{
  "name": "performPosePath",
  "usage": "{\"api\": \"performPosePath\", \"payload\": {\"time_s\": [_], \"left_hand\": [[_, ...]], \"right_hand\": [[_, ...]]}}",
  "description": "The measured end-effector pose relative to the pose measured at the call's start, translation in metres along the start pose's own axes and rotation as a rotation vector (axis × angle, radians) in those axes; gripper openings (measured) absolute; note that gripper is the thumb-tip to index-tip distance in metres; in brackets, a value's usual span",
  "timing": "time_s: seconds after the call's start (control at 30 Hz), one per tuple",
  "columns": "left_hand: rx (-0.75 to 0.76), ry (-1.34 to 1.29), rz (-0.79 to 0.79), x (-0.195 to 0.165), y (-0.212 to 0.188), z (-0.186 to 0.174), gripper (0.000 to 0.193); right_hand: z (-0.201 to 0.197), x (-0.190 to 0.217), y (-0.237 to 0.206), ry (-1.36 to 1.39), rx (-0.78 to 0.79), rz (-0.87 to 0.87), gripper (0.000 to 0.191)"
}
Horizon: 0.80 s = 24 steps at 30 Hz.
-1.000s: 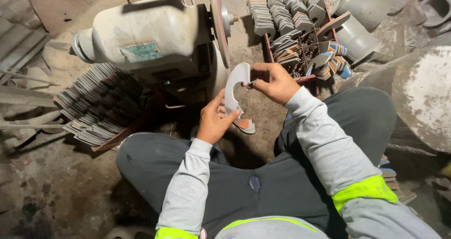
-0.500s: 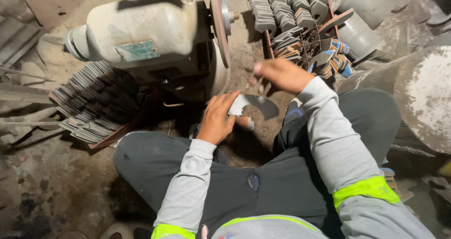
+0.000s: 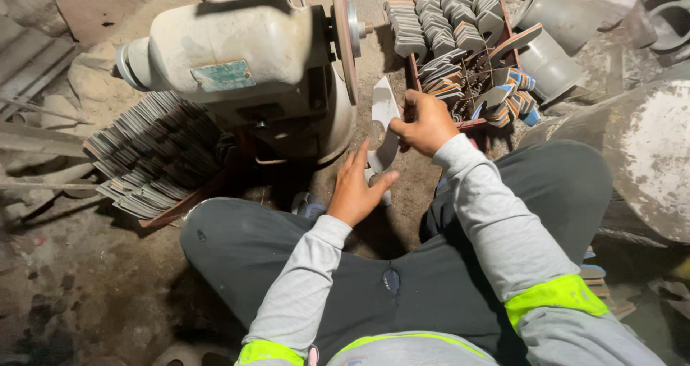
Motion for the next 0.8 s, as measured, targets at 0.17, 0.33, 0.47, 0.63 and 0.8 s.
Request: {"api": "performPosePath", "payload": {"time_s": [0.17,0.33,0.47,0.63,0.8], "left_hand": [[0.041,-0.055,-0.156,0.025,0.007,0.006,0.06],[0.038,-0.579,-0.256,0.05,0.028,0.008,0.05],[0.166,-0.758,-0.354,0.062,0.043,0.009,0.043],[0.164,-0.788,-0.366,0.06,0.042,0.008,0.039],[0.128,-0.804,-0.307,0.045,0.012,0.004,0.039]], "right_hand": [[0.01,0.007,0.001,0.036,-0.113,-0.293,0.031],[0.03,0.004,0.016,0.31,0.081,-0.334,0.042],[0.041,0.014,0.03,0.217,0.021,-0.524,0.051],[0.04,0.025,0.026,0.125,-0.05,-0.454,0.055],[0.031,0.031,-0.004,0.126,0.013,-0.409,0.06]]}}
Point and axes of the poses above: each hand's wrist, its own y-axis towards the middle knuckle, its own z-axis out of the palm, x = y × z, the point moved 4 cm from there along y, towards the middle knuckle, and after that the axes turned 10 degrees about -x, right-handed, at the moved point
